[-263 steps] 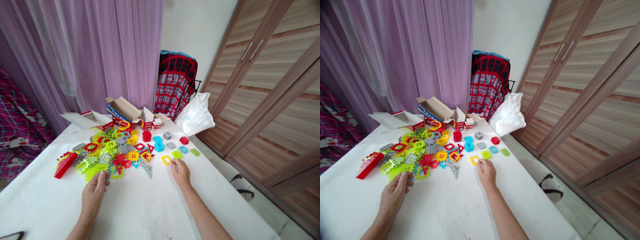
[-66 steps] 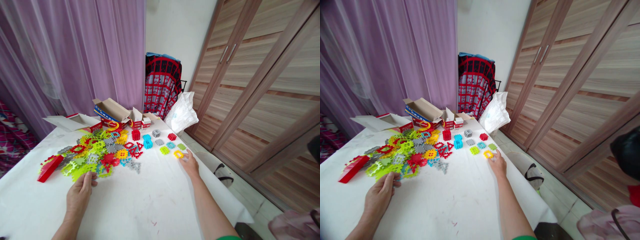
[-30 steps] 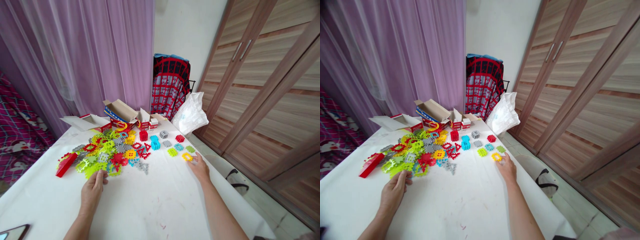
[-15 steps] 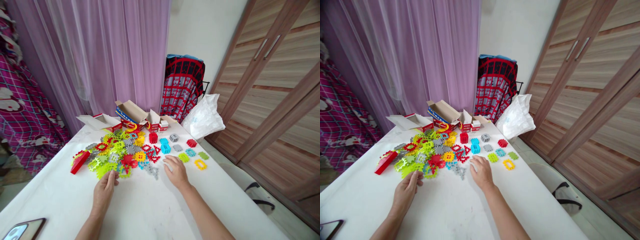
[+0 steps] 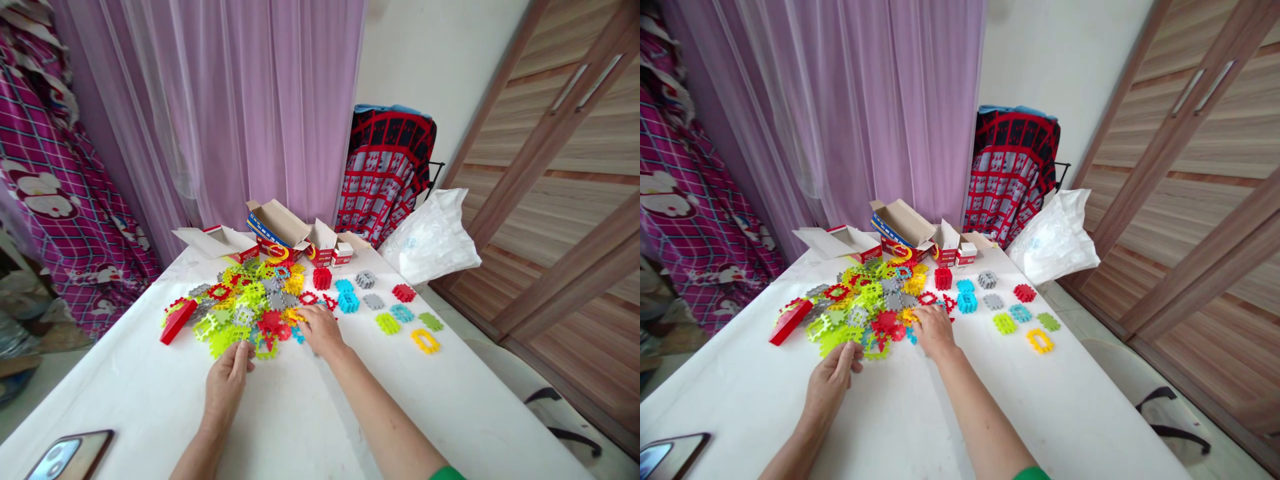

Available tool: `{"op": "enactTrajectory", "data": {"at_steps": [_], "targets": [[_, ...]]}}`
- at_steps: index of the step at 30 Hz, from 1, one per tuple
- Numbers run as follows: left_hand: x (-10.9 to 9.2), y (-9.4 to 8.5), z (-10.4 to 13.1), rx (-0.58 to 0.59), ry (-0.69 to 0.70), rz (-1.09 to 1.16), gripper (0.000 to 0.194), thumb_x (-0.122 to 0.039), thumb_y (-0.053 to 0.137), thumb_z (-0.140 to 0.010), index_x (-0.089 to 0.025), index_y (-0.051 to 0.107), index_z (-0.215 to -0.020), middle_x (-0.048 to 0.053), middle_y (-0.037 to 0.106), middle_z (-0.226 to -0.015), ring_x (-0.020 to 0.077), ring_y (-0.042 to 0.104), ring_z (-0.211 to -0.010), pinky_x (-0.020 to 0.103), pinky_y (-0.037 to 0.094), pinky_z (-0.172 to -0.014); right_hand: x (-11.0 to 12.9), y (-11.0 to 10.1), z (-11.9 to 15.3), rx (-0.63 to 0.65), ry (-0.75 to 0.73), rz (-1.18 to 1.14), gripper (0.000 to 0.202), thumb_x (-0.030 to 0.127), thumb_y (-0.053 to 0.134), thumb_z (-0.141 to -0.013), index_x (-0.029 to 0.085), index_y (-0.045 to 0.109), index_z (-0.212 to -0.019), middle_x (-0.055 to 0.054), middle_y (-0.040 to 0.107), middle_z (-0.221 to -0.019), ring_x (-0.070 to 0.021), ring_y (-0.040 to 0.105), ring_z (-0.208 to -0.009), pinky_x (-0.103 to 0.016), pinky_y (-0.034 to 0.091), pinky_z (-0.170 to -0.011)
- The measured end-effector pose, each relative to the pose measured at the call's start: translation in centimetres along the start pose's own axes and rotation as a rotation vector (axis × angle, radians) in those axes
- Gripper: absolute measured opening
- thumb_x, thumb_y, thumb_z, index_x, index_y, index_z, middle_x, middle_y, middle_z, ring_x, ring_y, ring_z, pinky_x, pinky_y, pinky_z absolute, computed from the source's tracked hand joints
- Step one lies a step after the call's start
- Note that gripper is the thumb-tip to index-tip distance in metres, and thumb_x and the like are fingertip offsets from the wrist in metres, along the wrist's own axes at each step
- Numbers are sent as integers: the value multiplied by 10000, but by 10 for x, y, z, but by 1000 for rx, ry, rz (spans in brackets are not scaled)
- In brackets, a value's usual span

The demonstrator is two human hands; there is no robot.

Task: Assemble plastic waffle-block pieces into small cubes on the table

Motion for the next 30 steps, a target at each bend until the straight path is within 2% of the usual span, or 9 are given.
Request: {"op": "enactTrajectory", "data": {"at_steps": [5, 7, 10, 13, 15, 18, 21, 26, 30], "targets": [[-4, -1, 1, -6, 21, 13, 605, -777, 445, -676, -204, 639, -687, 22, 642, -565, 171, 583, -499, 250, 415, -405, -20, -17, 19, -88, 184, -112, 286, 248, 495, -869, 233, 659, -1102, -43, 702, -1024, -174, 618, -908, -273, 449, -824], [-6, -1, 1, -15, 20, 7, 606, -778, 450, -667, -204, 642, -692, 25, 650, -581, 169, 579, -499, 253, 418, -407, -37, -28, 35, -61, 247, -187, 330, 276, 534, -839, 252, 633, -1153, -12, 711, -965, -160, 629, -809, -253, 459, -747], [-7, -1, 1, -21, 21, -8, 609, -778, 447, -659, -202, 643, -692, 33, 662, -602, 168, 570, -491, 258, 415, -406, -67, -45, 59, 35, 256, -303, 364, 290, 562, -797, 251, 646, -1150, 10, 713, -894, -156, 626, -736, -255, 472, -695], [-7, -1, 1, -10, 26, -33, 603, -770, 451, -662, -202, 650, -702, 27, 653, -579, 165, 559, -478, 258, 412, -407, -93, -54, 75, 68, 256, -363, 358, 262, 529, -786, 230, 682, -1109, -11, 716, -945, -166, 634, -772, -281, 501, -723], [-7, -2, 1, -14, 23, -46, 605, -773, 454, -659, -203, 651, -705, 20, 640, -554, 160, 546, -463, 258, 411, -407, -105, -56, 81, -54, 254, -314, 377, 239, 507, -786, 217, 684, -1118, -44, 696, -1058, -186, 630, -920, -315, 498, -838], [-7, -2, 1, -19, 9, -53, 621, -787, 454, -645, -201, 651, -704, 14, 633, -537, 148, 513, -434, 262, 417, -410, -113, -53, 87, -260, 291, -209, 406, 198, 453, -804, 216, 668, -1147, -66, 664, -1137, -192, 588, -1064, -340, 450, -965], [-6, -1, 1, -10, 2, -60, 628, -784, 450, -647, -195, 656, -721, 15, 639, -552, 140, 498, -421, 265, 425, -416, -115, -45, 91, -316, 372, -180, 424, 187, 403, -821, 217, 654, -1162, -62, 674, -1125, -190, 608, -1021, -342, 466, -946], [-6, 0, 1, -11, 6, -61, 594, -755, 466, -657, -197, 657, -727, 27, 657, -591, 156, 551, -474, 255, 425, -408, -115, -45, 89, -281, 461, -218, 388, 282, 426, -840, 241, 665, -1143, -40, 705, -1087, -197, 639, -954, -326, 499, -889], [-9, 0, 2, 2, -2, -56, 615, -775, 462, -639, -194, 651, -709, 25, 642, -562, 156, 545, -467, 254, 429, -403, -115, -50, 87, -105, 411, -279, 401, 267, 418, -856, 248, 658, -1177, -33, 680, -1168, -189, 614, -1060, -313, 468, -940]]}}
Point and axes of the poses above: each hand's wrist, its own z-axis away from the middle knuckle, its own y-axis out of the palm, x = y × z, the point moved 2 cm from there along -z, towards the middle knuckle
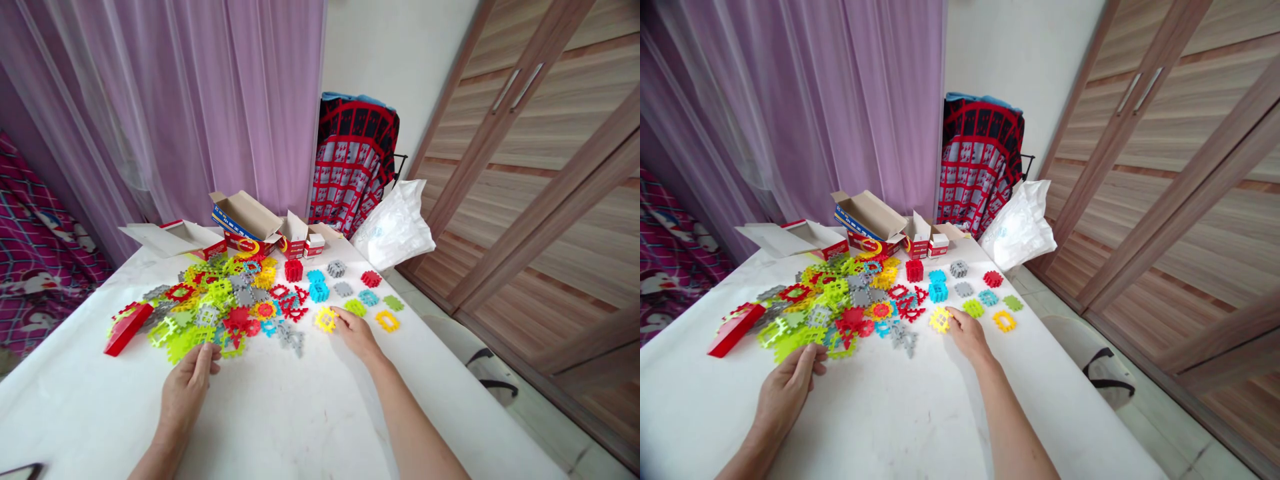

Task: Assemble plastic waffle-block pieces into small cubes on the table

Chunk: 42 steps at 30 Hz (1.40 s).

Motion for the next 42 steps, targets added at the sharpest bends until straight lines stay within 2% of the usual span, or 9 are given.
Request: {"op": "enactTrajectory", "data": {"at_steps": [3, 7, 11, 15, 23, 30, 33, 37, 42], "targets": [[-2, -1, 0, -4, 12, -8, 616, -781, 461, -638, -197, 649, -690, 25, 642, -557, 157, 543, -465, 256, 431, -407, 2, -2, 2, 76, -43, 104, 424, 212, 410, -857, 239, 632, -1217, -51, 661, -1169, -179, 593, -1081, -303, 441, -961], [-2, -1, 0, -7, 31, -30, 600, -764, 456, -660, -198, 652, -702, 23, 648, -561, 156, 545, -463, 261, 442, -426, 11, -3, 11, -50, 7, 275, 452, 169, 425, -855, 226, 551, -1286, -71, 635, -1130, -173, 601, -1016, -283, 446, -892], [2, -1, -1, 4, 31, -39, 595, -760, 450, -673, -200, 649, -709, 24, 655, -569, 163, 560, -473, 260, 444, -424, 31, 5, 21, -82, 156, 440, 423, 411, 493, -880, 197, 536, -1242, -99, 655, -1028, -227, 612, -949, -322, 453, -790], [4, 0, -2, 6, 41, -50, 614, -778, 441, -669, -204, 656, -706, 37, 671, -599, 174, 584, -508, 260, 445, -427, 50, 17, 22, -111, 161, 547, 544, 544, 577, -789, 201, 541, -1209, -129, 633, -1045, -280, 575, -1006, -348, 444, -769], [6, 0, -3, 7, 31, -37, 639, -797, 435, -658, -201, 658, -712, 30, 657, -587, 172, 573, -503, 266, 453, -442, 48, 17, 19, -23, 8, 514, 464, 243, 519, -788, 176, 541, -1247, -121, 626, -1117, -270, 539, -1046, -352, 400, -898], [6, 0, -3, 13, 31, -44, 624, -775, 432, -676, -198, 663, -728, 22, 643, -565, 164, 557, -484, 262, 446, -436, 20, 3, 28, 43, 24, 351, 625, 110, 510, -722, 202, 473, -1339, -77, 588, -1270, -224, 508, -1168, -317, 367, -1000], [5, 0, -3, 7, 32, -58, 612, -765, 431, -677, -199, 660, -718, 27, 650, -570, 172, 574, -506, 265, 454, -451, 20, 0, 33, 49, 54, 320, 622, 161, 540, -738, 199, 457, -1353, -83, 558, -1309, -222, 493, -1198, -312, 363, -1009], [3, 0, -3, 11, 16, -56, 600, -761, 442, -664, -199, 649, -710, 31, 656, -583, 173, 578, -516, 264, 457, -454, 37, 0, 37, 10, 127, 441, 573, 378, 600, -768, 196, 499, -1303, -109, 610, -1195, -272, 520, -1126, -355, 397, -941], [0, 0, -1, 8, -5, -31, 577, -747, 464, -649, -199, 637, -700, 24, 647, -567, 163, 562, -493, 257, 449, -431, 45, 6, 36, -39, 137, 500, 546, 301, 583, -766, 186, 500, -1293, -105, 646, -1102, -257, 561, -1054, -328, 415, -889]]}}
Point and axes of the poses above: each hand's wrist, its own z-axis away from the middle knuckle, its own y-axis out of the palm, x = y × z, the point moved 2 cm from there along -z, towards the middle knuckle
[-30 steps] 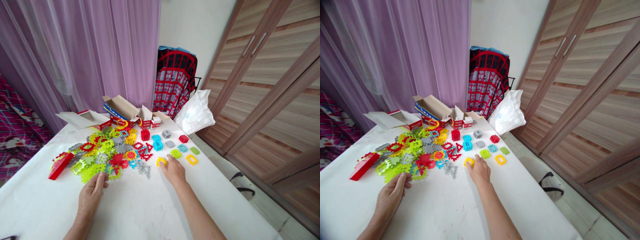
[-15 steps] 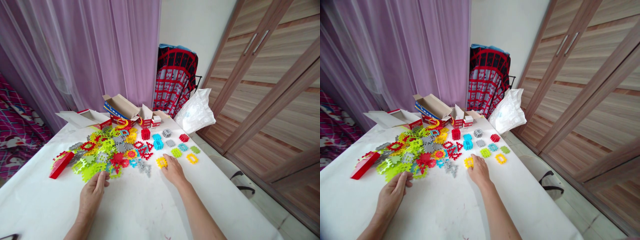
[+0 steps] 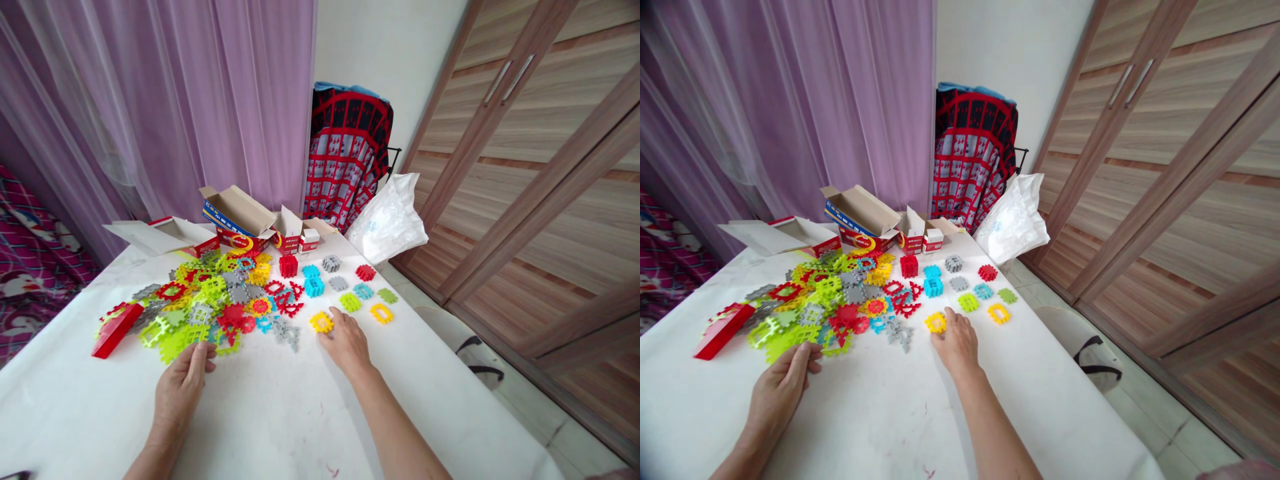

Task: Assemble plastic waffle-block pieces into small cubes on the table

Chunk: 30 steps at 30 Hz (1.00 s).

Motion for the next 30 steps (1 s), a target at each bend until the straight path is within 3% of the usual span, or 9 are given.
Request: {"op": "enactTrajectory", "data": {"at_steps": [5, 9, 15, 19, 22, 30], "targets": [[3, 0, -1, -2, 14, 11, 565, -733, 473, -651, -198, 646, -710, 31, 662, -594, 171, 583, -521, 255, 456, -436, -20, 13, -8, -93, 20, -268, 652, 264, 621, -698, 206, 453, -1325, -59, 660, -1082, -220, 607, -989, -317, 449, -880], [7, 0, -1, 7, 7, 15, 561, -718, 479, -659, -192, 657, -741, 33, 672, -621, 166, 578, -520, 254, 462, -442, -48, 12, -19, -212, 65, -508, 679, 341, 620, -683, 216, 432, -1323, -40, 669, -1045, -200, 633, -884, -337, 485, -815], [7, -1, -1, 12, -19, -13, 575, -711, 465, -654, -184, 669, -760, 22, 664, -620, 139, 524, -461, 258, 466, -435, -129, -6, -27, -504, 178, -611, 794, 500, 610, -678, 193, 363, -1368, -82, 662, -1090, -231, 617, -968, -366, 474, -823], [5, -1, -2, 10, -25, -18, 557, -704, 469, -645, -193, 662, -757, 12, 656, -591, 147, 538, -472, 258, 475, -436, -177, -2, -27, -495, 252, -568, 861, 535, 629, -661, 199, 329, -1395, -78, 664, -1104, -250, 600, -1037, -389, 446, -871], [5, -1, -2, 4, -21, -14, 535, -694, 481, -642, -199, 658, -739, 17, 665, -588, 160, 570, -496, 256, 480, -436, -188, 4, -29, -461, 272, -597, 878, 534, 625, -667, 204, 302, -1414, -67, 664, -1100, -242, 605, -1031, -387, 445, -881], [3, 0, -2, 3, -20, -28, 498, -660, 483, -660, -197, 654, -729, 15, 667, -576, 152, 543, -462, 258, 474, -430, -181, 6, -32, -417, 266, -526, 820, 451, 642, -671, 242, 333, -1402, -31, 671, -1086, -225, 603, -1044, -391, 434, -941]]}}
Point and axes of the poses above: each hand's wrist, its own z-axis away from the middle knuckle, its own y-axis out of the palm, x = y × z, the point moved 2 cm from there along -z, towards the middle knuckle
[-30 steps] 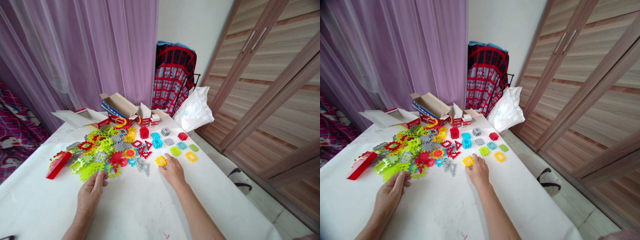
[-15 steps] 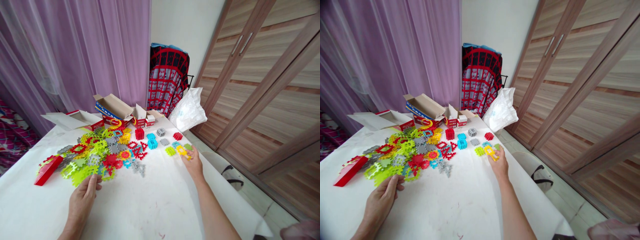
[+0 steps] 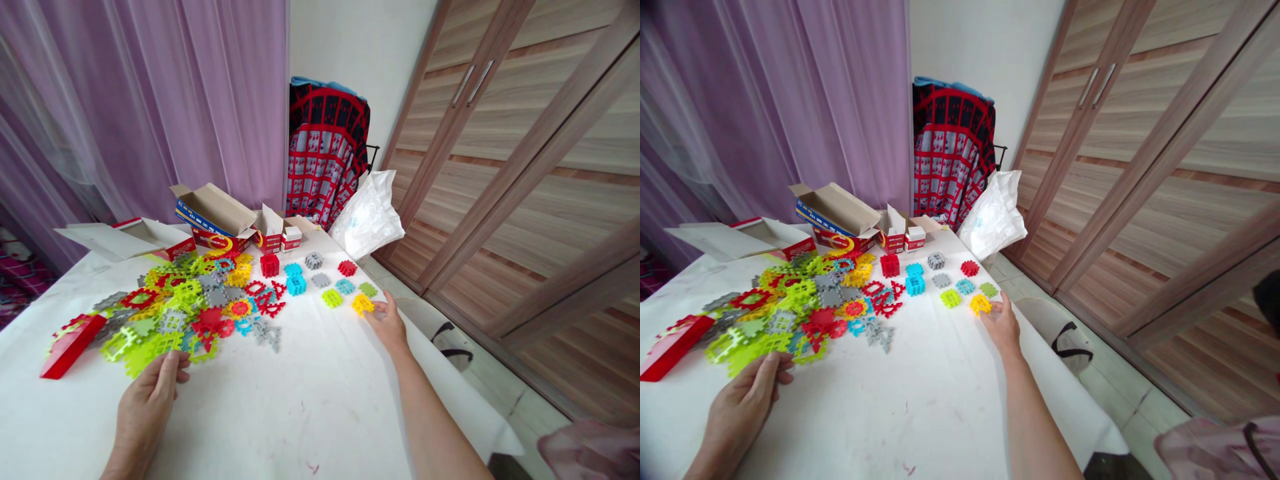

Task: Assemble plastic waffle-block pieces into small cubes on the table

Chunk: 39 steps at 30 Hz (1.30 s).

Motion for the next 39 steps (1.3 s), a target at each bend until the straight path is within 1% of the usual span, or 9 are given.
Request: {"op": "enactTrajectory", "data": {"at_steps": [7, 15, 24, 28, 32, 35, 39], "targets": [[-2, 0, 1, 2, -15, 3, 530, -667, 466, -655, -184, 658, -753, 20, 658, -596, 146, 541, -482, 254, 474, -443, 2, -1, 1, -3, -2, 55, 801, 421, 659, -662, 257, 357, -1386, -21, 677, -1077, -224, 612, -1038, -385, 445, -928], [-6, -1, 2, -4, -8, -13, 498, -641, 468, -659, -190, 662, -736, 7, 647, -565, 139, 529, -441, 260, 480, -438, 4, -4, 2, 1, 14, 54, 809, 432, 648, -659, 247, 354, -1390, -25, 675, -1076, -220, 611, -1042, -383, 444, -925], [2, -1, 0, 5, 15, -16, 461, -618, 477, -702, -199, 665, -749, 11, 664, -591, 150, 551, -472, 255, 486, -442, 6, -5, 2, 25, 14, 58, 814, 432, 638, -658, 219, 351, -1390, -39, 672, -1089, -230, 603, -1048, -400, 430, -950], [1, -1, 1, 5, 2, -18, 485, -635, 467, -701, -195, 661, -757, 8, 653, -573, 142, 523, -443, 261, 481, -442, 6, -4, 3, 10, 6, 51, 798, 438, 646, -655, 239, 367, -1376, -30, 672, -1082, -221, 613, -1032, -392, 439, -935], [-1, -1, 1, 3, -7, -10, 490, -644, 471, -685, -197, 659, -749, 9, 650, -570, 146, 524, -451, 262, 477, -439, 4, -4, 2, 8, 4, 50, 805, 434, 655, -644, 226, 374, -1369, -39, 672, -1079, -226, 613, -1030, -394, 444, -931], [-3, -1, 2, 5, -10, -7, 489, -647, 473, -675, -199, 657, -736, 5, 643, -561, 144, 518, -448, 262, 475, -438, 2, -3, 2, 0, -6, 44, 799, 429, 659, -644, 238, 375, -1366, -34, 672, -1076, -228, 610, -1033, -400, 440, -943], [-1, -1, 2, 1, -10, 5, 486, -649, 483, -676, -199, 655, -740, 8, 648, -573, 148, 529, -466, 257, 473, -435, 2, -2, 1, 3, -25, 46, 790, 434, 660, -638, 231, 391, -1352, -43, 668, -1087, -233, 607, -1044, -404, 438, -954]]}}
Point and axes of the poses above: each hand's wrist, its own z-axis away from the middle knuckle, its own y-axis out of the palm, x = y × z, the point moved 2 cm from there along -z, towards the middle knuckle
